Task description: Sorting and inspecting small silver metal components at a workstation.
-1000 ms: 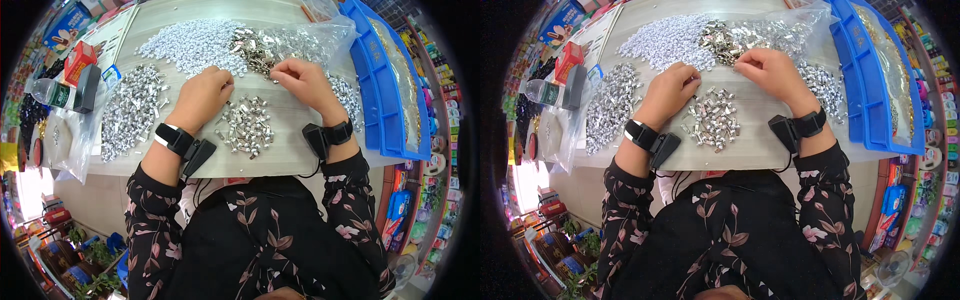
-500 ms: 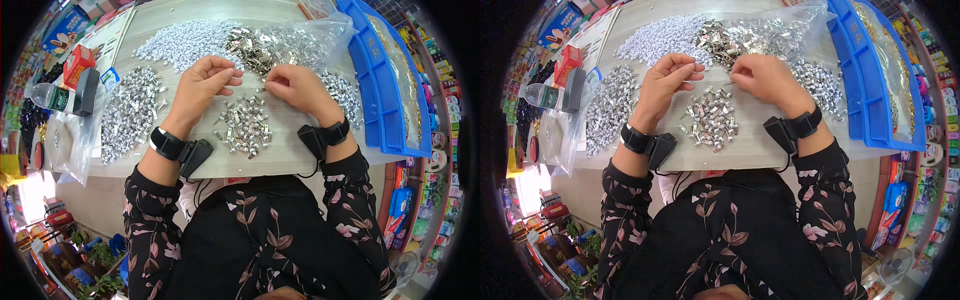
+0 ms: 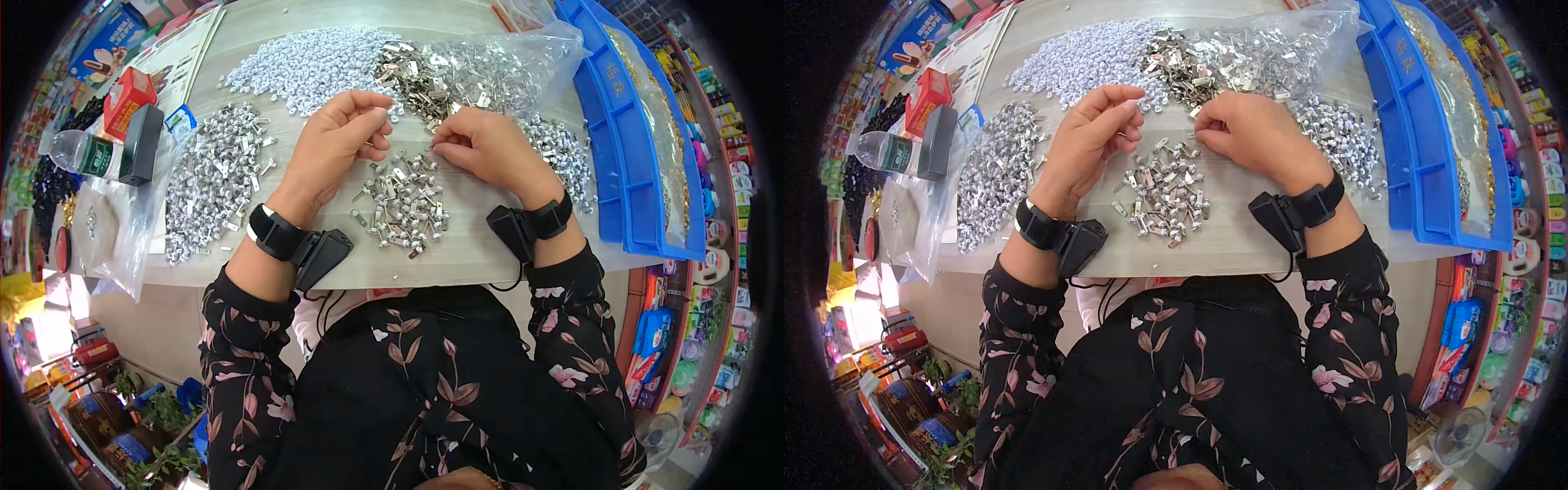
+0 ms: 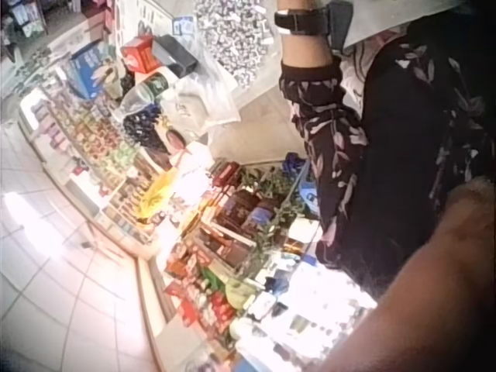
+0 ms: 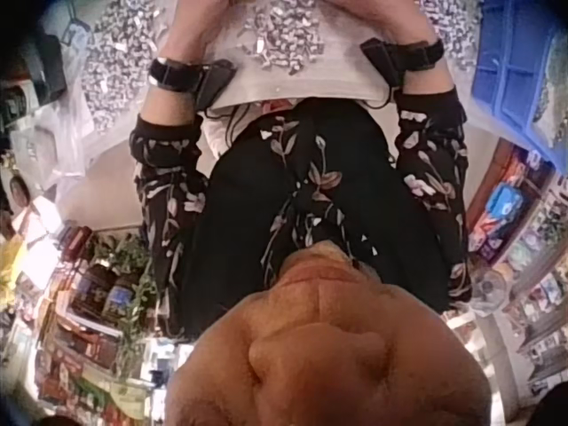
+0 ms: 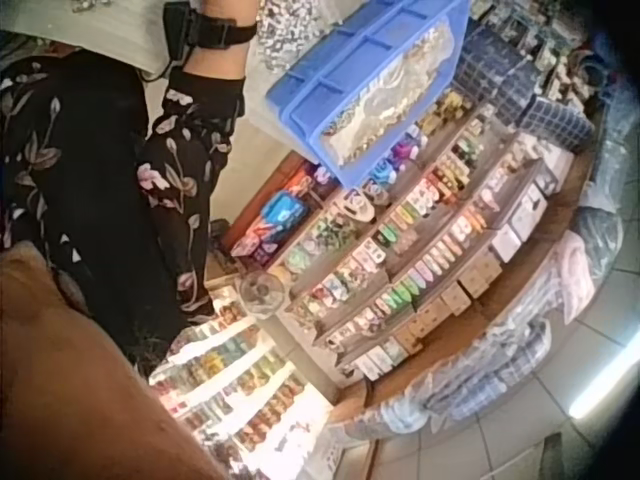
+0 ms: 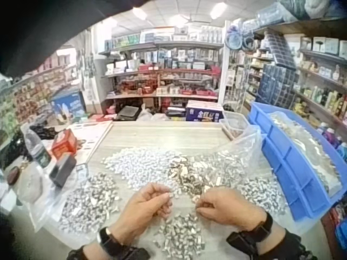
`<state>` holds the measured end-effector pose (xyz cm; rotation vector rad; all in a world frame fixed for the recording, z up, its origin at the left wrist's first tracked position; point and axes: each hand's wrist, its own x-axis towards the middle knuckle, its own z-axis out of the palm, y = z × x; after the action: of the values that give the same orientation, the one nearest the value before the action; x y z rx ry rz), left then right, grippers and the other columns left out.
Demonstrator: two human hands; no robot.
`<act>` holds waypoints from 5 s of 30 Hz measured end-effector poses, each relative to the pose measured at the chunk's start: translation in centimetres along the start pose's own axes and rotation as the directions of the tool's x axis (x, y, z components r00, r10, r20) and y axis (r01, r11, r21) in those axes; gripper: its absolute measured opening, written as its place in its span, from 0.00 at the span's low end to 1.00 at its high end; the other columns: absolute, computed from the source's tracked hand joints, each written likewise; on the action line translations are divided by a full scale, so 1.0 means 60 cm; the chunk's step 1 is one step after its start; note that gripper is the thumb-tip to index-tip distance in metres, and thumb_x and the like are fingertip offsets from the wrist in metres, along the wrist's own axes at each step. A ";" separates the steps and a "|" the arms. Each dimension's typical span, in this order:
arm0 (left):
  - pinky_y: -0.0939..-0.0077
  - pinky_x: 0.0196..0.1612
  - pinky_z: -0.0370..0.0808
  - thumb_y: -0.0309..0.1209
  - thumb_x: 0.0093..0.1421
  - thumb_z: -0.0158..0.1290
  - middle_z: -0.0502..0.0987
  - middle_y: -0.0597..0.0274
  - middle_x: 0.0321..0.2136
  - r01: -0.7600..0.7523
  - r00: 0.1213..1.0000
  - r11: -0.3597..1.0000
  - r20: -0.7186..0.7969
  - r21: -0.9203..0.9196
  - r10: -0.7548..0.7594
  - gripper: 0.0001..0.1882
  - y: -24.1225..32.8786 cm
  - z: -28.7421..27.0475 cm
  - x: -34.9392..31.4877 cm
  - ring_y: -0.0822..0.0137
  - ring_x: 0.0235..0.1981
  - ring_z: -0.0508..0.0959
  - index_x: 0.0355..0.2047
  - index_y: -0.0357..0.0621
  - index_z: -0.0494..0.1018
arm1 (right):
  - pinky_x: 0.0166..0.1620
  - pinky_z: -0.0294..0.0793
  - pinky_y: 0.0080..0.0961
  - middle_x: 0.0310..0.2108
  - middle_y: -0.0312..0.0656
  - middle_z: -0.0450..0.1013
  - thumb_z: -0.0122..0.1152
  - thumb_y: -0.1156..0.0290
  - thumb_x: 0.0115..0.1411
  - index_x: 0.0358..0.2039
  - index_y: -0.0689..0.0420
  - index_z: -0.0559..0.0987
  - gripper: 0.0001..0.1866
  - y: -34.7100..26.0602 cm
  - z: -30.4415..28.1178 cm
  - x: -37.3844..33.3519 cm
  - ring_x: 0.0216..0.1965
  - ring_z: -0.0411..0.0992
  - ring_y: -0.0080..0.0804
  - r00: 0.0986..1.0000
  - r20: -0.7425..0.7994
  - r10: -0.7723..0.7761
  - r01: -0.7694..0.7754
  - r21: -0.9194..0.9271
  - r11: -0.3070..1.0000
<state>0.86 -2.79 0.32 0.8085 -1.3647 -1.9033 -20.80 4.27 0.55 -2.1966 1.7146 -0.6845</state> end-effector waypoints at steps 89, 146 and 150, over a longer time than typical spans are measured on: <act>0.87 0.24 0.70 0.30 0.61 0.49 0.75 0.62 0.23 -0.144 0.988 0.941 -0.016 0.306 0.156 0.09 -0.016 0.039 -0.003 0.77 0.21 0.74 0.36 0.36 0.68 | 0.31 0.66 0.14 0.26 0.31 0.72 0.59 0.70 0.55 0.31 0.60 0.76 0.07 -0.021 0.062 0.023 0.28 0.67 0.15 0.994 0.018 0.108 -0.081 0.786 0.613; 0.86 0.30 0.77 0.28 0.62 0.47 0.75 0.59 0.28 0.169 0.971 0.931 0.218 -0.324 -0.101 0.07 -0.014 -0.003 0.006 0.74 0.27 0.76 0.37 0.36 0.68 | 0.38 0.71 0.15 0.31 0.35 0.73 0.57 0.73 0.57 0.36 0.60 0.74 0.07 -0.038 0.019 0.010 0.32 0.71 0.18 0.974 0.221 0.037 -0.221 0.914 0.340; 0.86 0.31 0.77 0.27 0.62 0.46 0.75 0.59 0.29 0.159 0.973 0.924 0.215 -0.349 -0.086 0.07 -0.014 0.003 0.005 0.74 0.27 0.76 0.38 0.36 0.68 | 0.38 0.70 0.14 0.31 0.34 0.73 0.57 0.73 0.57 0.35 0.61 0.75 0.06 -0.037 0.030 0.011 0.33 0.70 0.18 0.992 0.071 0.100 -0.106 0.903 0.417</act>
<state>0.43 -2.73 -0.50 0.5414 -1.0368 -2.2966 -17.87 4.07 0.24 -1.2612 0.9936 -1.2042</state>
